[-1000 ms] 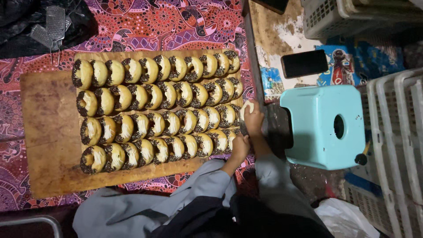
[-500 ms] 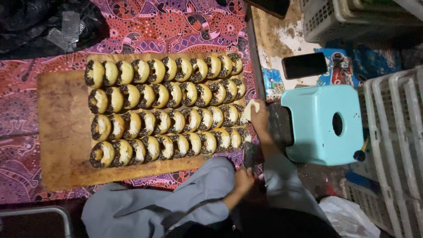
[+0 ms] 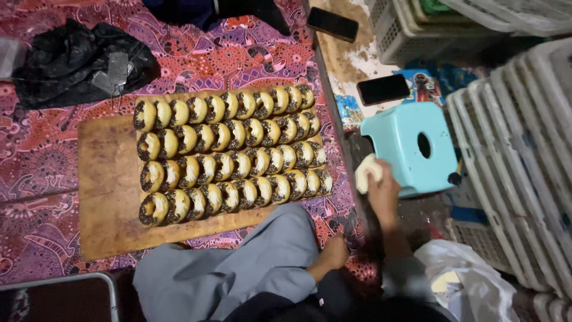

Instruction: The person dips donuts into a yellow spread and then into a dark crumb topping, placing them on a wooden board. Later, the person uses a grater to sprinkle white shavings over the arranged donuts.

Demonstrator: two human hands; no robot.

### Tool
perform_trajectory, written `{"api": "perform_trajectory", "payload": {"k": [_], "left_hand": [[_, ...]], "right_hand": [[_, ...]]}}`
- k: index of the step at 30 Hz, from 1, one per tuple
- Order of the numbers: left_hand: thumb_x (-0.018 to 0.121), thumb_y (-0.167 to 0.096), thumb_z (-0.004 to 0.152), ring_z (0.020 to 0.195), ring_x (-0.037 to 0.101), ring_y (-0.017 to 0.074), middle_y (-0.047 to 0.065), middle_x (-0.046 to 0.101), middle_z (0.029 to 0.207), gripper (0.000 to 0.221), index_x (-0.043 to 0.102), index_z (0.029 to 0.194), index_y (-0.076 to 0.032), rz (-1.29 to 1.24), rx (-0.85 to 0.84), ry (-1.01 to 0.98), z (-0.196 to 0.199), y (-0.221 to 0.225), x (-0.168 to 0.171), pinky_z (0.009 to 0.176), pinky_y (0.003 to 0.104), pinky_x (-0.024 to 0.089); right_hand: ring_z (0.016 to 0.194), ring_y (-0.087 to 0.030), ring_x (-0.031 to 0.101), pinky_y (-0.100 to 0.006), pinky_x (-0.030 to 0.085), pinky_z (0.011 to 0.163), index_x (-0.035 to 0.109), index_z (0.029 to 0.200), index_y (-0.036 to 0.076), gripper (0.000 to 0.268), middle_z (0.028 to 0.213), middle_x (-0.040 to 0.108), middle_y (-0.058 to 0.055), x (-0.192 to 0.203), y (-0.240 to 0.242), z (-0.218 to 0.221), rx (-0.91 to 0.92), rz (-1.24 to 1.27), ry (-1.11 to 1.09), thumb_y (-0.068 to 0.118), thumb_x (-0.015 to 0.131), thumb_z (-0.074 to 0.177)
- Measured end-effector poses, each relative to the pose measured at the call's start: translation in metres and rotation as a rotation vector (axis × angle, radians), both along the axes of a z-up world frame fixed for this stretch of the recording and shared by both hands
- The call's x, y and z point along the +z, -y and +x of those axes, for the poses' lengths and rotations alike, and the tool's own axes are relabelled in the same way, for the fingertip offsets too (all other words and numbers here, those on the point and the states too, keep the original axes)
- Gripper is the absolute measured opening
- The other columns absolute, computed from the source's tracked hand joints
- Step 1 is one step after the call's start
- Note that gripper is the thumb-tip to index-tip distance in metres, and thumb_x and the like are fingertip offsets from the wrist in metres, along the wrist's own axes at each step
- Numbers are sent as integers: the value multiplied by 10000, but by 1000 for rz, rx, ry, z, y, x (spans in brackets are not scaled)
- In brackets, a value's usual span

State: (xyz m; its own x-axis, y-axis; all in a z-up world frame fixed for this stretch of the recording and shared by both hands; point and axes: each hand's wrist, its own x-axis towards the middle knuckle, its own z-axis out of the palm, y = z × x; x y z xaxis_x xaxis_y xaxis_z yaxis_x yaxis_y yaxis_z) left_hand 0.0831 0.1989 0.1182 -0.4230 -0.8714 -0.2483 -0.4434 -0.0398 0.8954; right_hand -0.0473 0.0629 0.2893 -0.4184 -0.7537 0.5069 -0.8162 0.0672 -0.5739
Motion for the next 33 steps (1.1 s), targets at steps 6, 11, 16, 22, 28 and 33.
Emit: {"api": "perform_trajectory", "payload": {"k": [6,11,16,22,28,33], "left_hand": [[566,-250,1070,466,573,244,131,581,604,372,607,792,-6,591,166,-391,87,7,1,434,402,438],[495,-216,1016,360,461,167,76,522,521,300,566,787,-35,534,541,-683,203,3,15,323,331,358],[509,-252,1056,420,503,148,64,561,613,314,536,825,-40,521,906,-790,309,24,30,352,310,406],[505,-226,1032,434,514,141,58,557,633,232,577,889,-58,418,1052,-899,413,48,31,357,301,409],[515,-254,1080,397,508,159,80,553,584,345,550,848,-2,364,1045,-814,499,95,3,350,305,411],[500,-235,1050,402,496,141,56,548,600,255,502,861,-63,365,1023,-827,535,159,-25,350,314,406]], "right_hand": [[655,-283,657,-353,521,455,490,1334,205,344,1023,667,-135,25,-28,19,376,220,1595,252,558,1000],[584,-189,578,-238,427,383,473,1397,165,334,1083,641,-97,29,-23,85,799,331,2007,244,480,1073],[569,-183,560,-264,419,407,480,1407,191,341,1015,625,-120,29,3,180,800,417,1899,256,508,1073],[553,-189,583,-267,407,401,458,1344,228,370,940,622,-78,42,36,313,827,542,1696,226,596,1000],[598,-190,622,-270,411,405,436,1351,234,553,933,635,-98,29,71,427,800,733,1336,66,664,877],[791,-145,645,-286,505,543,504,1395,216,561,1089,664,-52,-23,119,495,634,854,765,97,682,877]]}}
